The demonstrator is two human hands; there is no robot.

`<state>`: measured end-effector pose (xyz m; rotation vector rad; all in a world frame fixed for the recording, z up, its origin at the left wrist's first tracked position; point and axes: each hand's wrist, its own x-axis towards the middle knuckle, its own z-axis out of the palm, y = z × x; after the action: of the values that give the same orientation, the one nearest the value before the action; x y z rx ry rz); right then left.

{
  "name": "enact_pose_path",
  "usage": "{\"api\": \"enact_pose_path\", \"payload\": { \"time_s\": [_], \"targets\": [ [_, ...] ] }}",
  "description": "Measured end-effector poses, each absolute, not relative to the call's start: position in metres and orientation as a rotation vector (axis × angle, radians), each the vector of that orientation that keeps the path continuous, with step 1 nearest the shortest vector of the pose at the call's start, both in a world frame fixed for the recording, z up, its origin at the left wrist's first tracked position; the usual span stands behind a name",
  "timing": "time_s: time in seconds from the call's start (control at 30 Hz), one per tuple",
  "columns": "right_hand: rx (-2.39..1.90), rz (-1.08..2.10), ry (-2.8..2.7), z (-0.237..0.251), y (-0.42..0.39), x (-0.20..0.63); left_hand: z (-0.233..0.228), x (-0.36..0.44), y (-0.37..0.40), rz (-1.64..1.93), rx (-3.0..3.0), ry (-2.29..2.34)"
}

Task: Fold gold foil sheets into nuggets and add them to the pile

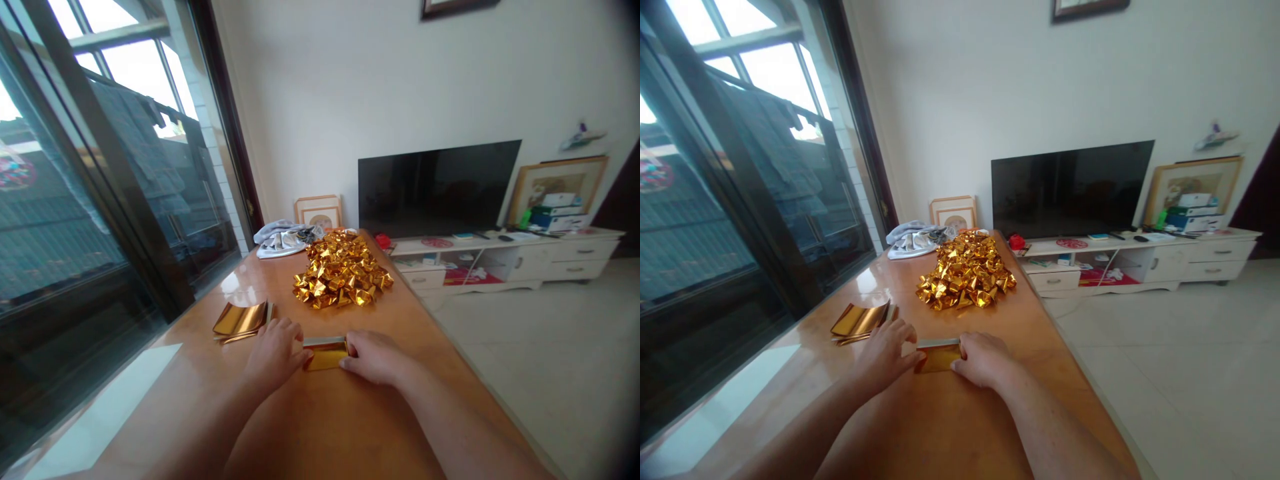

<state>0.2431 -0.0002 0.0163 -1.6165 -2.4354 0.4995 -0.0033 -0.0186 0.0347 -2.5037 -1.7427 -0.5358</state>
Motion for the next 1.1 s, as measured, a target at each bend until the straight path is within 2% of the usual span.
{"api": "enact_pose_path", "payload": {
  "time_s": [0.23, 0.5, 0.77, 0.93, 1.1],
  "targets": [
    [-1.602, 0.499, -2.428, 0.015, -0.001, 0.244, 0.026, 0.003, 0.012, -0.664, -2.702, -1.973],
    [-1.588, 0.462, -2.350, 0.009, 0.000, 0.246, 0.008, 0.000, 0.012, -0.832, -2.881, -2.069],
    [-1.599, 0.549, -2.202, 0.008, 0.006, 0.248, 0.010, 0.001, 0.007, -0.784, -3.024, -2.077],
    [-1.569, 0.574, -2.145, 0.000, 0.011, 0.244, 0.014, 0.000, 0.007, -0.786, -2.858, -1.898],
    [-1.530, 0.620, -2.161, -0.008, 0.014, 0.240, 0.013, 0.001, 0.005, -0.739, -2.809, -1.970]
  ]
}}
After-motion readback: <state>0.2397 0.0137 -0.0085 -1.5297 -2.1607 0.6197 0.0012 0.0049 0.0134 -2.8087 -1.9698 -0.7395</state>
